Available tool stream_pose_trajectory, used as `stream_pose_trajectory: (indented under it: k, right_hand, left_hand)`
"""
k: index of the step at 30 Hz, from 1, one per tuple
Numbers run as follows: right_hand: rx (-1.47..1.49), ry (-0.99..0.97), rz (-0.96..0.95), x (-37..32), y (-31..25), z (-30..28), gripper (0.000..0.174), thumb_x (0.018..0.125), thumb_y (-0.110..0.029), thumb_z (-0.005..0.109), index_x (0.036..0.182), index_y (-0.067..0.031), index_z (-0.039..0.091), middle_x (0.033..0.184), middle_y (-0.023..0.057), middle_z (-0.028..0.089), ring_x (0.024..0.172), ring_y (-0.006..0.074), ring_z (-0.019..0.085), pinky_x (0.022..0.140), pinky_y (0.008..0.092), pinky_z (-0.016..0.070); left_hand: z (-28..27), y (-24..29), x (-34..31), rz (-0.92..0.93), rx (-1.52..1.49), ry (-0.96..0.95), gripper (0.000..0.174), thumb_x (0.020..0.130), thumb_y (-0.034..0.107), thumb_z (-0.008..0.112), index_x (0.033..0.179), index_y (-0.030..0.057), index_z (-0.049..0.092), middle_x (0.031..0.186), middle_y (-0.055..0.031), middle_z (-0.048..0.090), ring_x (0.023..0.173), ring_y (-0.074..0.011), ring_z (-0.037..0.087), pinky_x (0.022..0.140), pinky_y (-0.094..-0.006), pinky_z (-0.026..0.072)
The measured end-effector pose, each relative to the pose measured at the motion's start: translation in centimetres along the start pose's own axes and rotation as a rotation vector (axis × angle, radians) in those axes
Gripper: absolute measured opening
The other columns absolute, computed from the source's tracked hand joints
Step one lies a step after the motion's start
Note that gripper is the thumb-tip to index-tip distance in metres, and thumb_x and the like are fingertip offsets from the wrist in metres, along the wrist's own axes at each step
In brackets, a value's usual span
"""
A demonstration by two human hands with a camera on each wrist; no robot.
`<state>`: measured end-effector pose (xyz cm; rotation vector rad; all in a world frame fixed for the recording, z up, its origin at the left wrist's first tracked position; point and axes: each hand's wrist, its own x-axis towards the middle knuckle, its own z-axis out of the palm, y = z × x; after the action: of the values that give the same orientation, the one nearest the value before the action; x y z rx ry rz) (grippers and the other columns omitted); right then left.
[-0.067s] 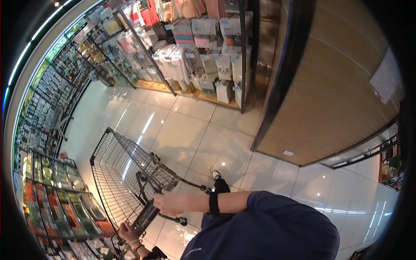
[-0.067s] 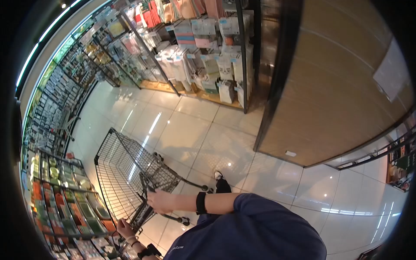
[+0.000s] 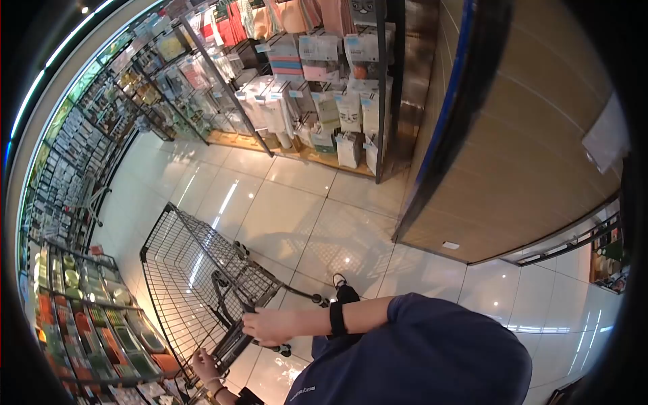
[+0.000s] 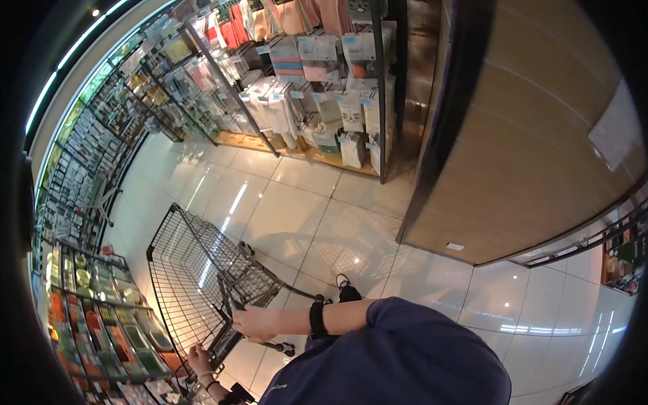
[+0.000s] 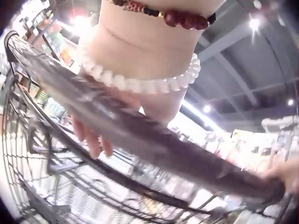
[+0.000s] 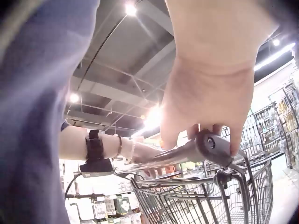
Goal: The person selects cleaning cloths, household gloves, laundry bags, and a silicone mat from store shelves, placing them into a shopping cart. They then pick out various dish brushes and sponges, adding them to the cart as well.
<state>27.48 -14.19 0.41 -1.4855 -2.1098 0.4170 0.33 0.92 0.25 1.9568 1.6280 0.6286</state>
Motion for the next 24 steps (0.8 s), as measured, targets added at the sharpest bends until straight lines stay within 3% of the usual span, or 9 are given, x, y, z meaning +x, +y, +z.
stream_pose_trajectory:
  k: [5, 8, 10, 13, 14, 16, 19, 21, 24]
  right_hand:
    - [0.394, -0.005, -0.228, 2.1, 13.8, -10.8, 0.031, 0.072, -0.017, 0.057, 0.097, 0.0009, 0.054, 0.114, 0.0153, 0.046, 0.109, 0.0299, 0.041, 0.093, 0.0372, 0.0337]
    - [0.267, 0.202, 0.167, -0.3, 22.6, -18.4, 0.031, 0.071, -0.013, 0.056, 0.1, -0.0011, 0.055, 0.112, 0.0181, 0.047, 0.107, 0.0324, 0.042, 0.093, 0.0366, 0.034]
    - [-0.198, 0.503, 0.193, -3.5, 30.7, -22.4, 0.029, 0.063, -0.013, 0.06, 0.09, -0.0029, 0.058, 0.096, 0.013, 0.055, 0.098, 0.032, 0.047, 0.087, 0.0396, 0.0381]
    - [-0.329, 0.457, 0.667, -9.0, 40.4, -32.3, 0.027, 0.067, -0.013, 0.057, 0.092, -0.0014, 0.056, 0.102, 0.0162, 0.051, 0.098, 0.0336, 0.046, 0.085, 0.0375, 0.0396]
    - [-0.391, 0.794, 0.693, -10.6, 41.8, -34.3, 0.028, 0.069, -0.013, 0.056, 0.094, -0.0009, 0.055, 0.104, 0.0165, 0.049, 0.097, 0.0344, 0.046, 0.085, 0.0392, 0.0399]
    - [-0.471, 0.823, 0.97, -14.0, 48.9, -38.5, 0.036, 0.069, -0.009, 0.057, 0.103, 0.0004, 0.05, 0.103, 0.0194, 0.049, 0.101, 0.0361, 0.044, 0.087, 0.0403, 0.0382]
    - [-0.591, 0.931, 1.031, -16.6, 55.3, -45.2, 0.043, 0.072, -0.009, 0.054, 0.111, 0.0034, 0.042, 0.12, 0.0215, 0.039, 0.109, 0.0388, 0.039, 0.091, 0.0403, 0.0362]
    - [-0.731, 1.045, 1.133, -17.7, 59.7, -48.2, 0.046, 0.073, -0.007, 0.052, 0.114, 0.0072, 0.038, 0.127, 0.025, 0.029, 0.111, 0.0396, 0.037, 0.093, 0.0404, 0.0344]
    - [-0.603, 1.006, 1.239, -17.6, 63.2, -52.2, 0.054, 0.073, -0.008, 0.053, 0.12, 0.0088, 0.031, 0.13, 0.028, 0.023, 0.111, 0.0417, 0.039, 0.09, 0.0405, 0.038]
  left_hand:
    - [11.8, 15.3, 5.6, 0.122, -0.193, -0.293, 0.027, 0.085, 0.023, 0.052, 0.096, -0.0013, 0.055, 0.068, -0.0083, 0.057, 0.058, -0.0129, 0.055, 0.05, -0.0235, 0.0428]
    - [15.4, 21.1, 6.8, 0.16, 0.18, -0.456, 0.038, 0.08, 0.032, 0.057, 0.099, -0.0006, 0.054, 0.078, -0.0147, 0.06, 0.067, -0.0231, 0.06, 0.057, -0.0315, 0.046]
    - [17.2, 24.4, 7.7, 0.131, 0.442, -0.459, 0.048, 0.073, 0.037, 0.061, 0.099, -0.0025, 0.052, 0.082, -0.022, 0.06, 0.077, -0.0364, 0.059, 0.064, -0.04, 0.0459]
    - [18.8, 25.4, 10.7, 0.145, 0.338, -0.441, 0.042, 0.074, 0.037, 0.06, 0.096, 0.0017, 0.053, 0.074, -0.0189, 0.06, 0.072, -0.0349, 0.059, 0.062, -0.041, 0.0458]
    - [19.2, 25.8, 11.7, 0.159, 0.354, -0.414, 0.04, 0.074, 0.037, 0.06, 0.094, 0.0022, 0.054, 0.073, -0.0177, 0.061, 0.071, -0.0348, 0.059, 0.061, -0.0406, 0.046]
    - [19.7, 27.5, 13.1, 0.134, 0.35, -0.4, 0.036, 0.074, 0.035, 0.06, 0.091, 0.0031, 0.056, 0.071, -0.0159, 0.061, 0.068, -0.0342, 0.06, 0.059, -0.0397, 0.0461]
    - [21.6, 25.3, 16.3, 0.111, 0.478, -0.37, 0.038, 0.076, 0.037, 0.058, 0.092, 0.0025, 0.058, 0.073, -0.0149, 0.062, 0.069, -0.0315, 0.06, 0.061, -0.0383, 0.046]
    - [22.6, 25.4, 18.4, -0.151, 0.536, -0.511, 0.07, 0.073, 0.073, 0.032, 0.055, 0.0096, 0.057, 0.048, -0.0072, 0.055, 0.044, -0.0203, 0.055, 0.043, -0.0314, 0.0414]
    - [23.5, 28.1, 20.9, -0.371, 0.322, -0.543, 0.064, 0.078, 0.067, 0.033, 0.05, 0.0106, 0.048, 0.043, -0.0052, 0.047, 0.036, -0.0149, 0.045, 0.036, -0.0291, 0.0351]
